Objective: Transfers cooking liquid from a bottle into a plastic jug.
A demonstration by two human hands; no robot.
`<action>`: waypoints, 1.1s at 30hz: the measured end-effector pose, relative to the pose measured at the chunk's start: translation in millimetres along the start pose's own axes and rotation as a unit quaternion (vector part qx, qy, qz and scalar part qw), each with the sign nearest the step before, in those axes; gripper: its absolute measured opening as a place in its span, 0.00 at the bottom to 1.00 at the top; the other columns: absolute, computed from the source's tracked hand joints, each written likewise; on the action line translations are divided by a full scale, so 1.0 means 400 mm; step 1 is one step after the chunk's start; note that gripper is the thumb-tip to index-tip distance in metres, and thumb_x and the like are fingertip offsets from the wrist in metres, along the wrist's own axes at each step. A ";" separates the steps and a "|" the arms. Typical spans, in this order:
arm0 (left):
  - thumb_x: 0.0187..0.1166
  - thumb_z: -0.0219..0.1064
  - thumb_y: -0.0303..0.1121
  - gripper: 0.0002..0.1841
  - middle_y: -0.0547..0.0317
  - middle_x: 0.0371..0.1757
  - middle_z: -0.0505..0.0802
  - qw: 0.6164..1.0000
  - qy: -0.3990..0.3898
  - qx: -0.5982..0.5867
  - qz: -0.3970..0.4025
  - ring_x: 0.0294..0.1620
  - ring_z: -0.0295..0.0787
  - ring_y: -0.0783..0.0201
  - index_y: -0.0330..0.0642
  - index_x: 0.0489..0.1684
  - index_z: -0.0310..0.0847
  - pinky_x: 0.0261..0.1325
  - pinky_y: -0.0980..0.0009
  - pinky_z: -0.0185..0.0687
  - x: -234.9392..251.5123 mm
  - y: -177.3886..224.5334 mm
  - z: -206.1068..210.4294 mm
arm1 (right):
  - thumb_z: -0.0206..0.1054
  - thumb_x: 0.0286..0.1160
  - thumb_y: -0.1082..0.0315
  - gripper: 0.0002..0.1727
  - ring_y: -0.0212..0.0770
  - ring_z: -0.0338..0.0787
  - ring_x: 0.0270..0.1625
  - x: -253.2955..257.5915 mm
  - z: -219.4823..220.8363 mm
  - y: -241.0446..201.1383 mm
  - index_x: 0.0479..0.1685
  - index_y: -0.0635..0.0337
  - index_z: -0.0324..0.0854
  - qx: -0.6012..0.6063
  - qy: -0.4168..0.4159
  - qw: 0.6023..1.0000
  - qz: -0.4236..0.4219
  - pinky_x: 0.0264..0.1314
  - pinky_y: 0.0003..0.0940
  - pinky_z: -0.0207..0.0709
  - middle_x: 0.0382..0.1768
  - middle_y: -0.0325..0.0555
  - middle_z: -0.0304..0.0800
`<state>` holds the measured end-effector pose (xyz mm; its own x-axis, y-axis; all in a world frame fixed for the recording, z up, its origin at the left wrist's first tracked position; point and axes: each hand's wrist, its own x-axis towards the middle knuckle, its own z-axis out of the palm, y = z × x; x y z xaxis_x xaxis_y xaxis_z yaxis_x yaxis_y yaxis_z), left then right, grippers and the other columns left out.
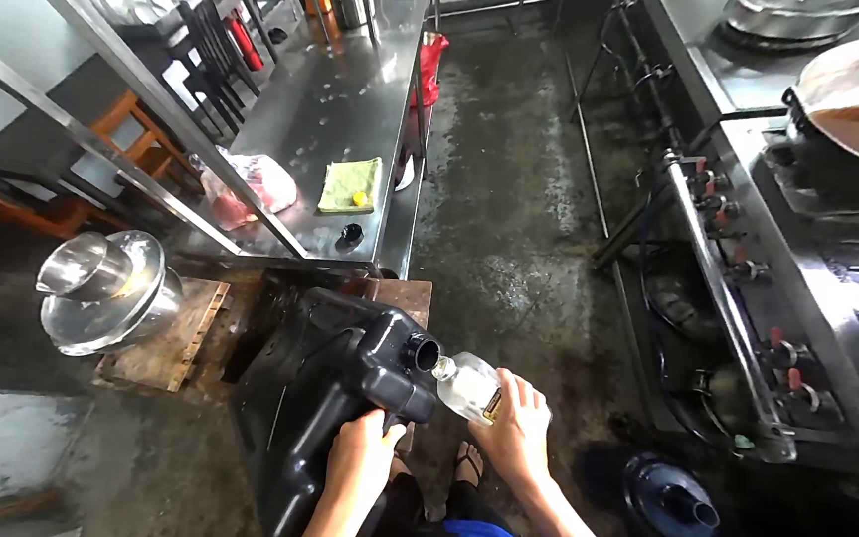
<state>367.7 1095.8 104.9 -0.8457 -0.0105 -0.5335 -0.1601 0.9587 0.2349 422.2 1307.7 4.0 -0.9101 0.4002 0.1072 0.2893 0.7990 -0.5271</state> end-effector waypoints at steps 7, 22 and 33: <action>0.81 0.69 0.52 0.18 0.55 0.34 0.93 1.000 0.009 0.001 0.005 0.39 0.93 0.55 0.45 0.42 0.88 0.49 0.52 0.87 0.002 -0.011 -0.023 | 0.90 0.35 0.53 0.52 0.61 0.83 0.66 0.008 -0.029 -0.042 0.77 0.52 0.77 -0.030 -0.003 0.999 0.014 0.65 0.65 0.75 0.64 0.53 0.86; 0.77 0.76 0.50 0.15 0.62 0.26 0.92 0.998 0.040 -0.056 -0.001 0.27 0.90 0.65 0.48 0.34 0.88 0.40 0.60 0.89 0.042 -0.094 -0.198 | 0.89 0.36 0.47 0.51 0.57 0.83 0.63 0.102 -0.090 -0.208 0.73 0.48 0.77 -0.006 -0.043 0.999 -0.008 0.56 0.61 0.77 0.60 0.47 0.85; 0.79 0.75 0.48 0.17 0.58 0.20 0.89 0.993 0.048 -0.106 -0.017 0.17 0.83 0.62 0.42 0.35 0.86 0.26 0.62 0.82 0.110 -0.192 -0.377 | 0.89 0.41 0.47 0.57 0.43 0.87 0.62 0.240 -0.134 -0.315 0.84 0.43 0.65 0.258 -0.099 0.961 -0.024 0.57 0.53 0.86 0.69 0.44 0.80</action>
<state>266.1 978.9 185.9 -0.8814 -0.0784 -0.4657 -0.2838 0.8761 0.3897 314.4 1269.5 126.1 -0.9721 0.2346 0.0073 0.1059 0.4658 -0.8785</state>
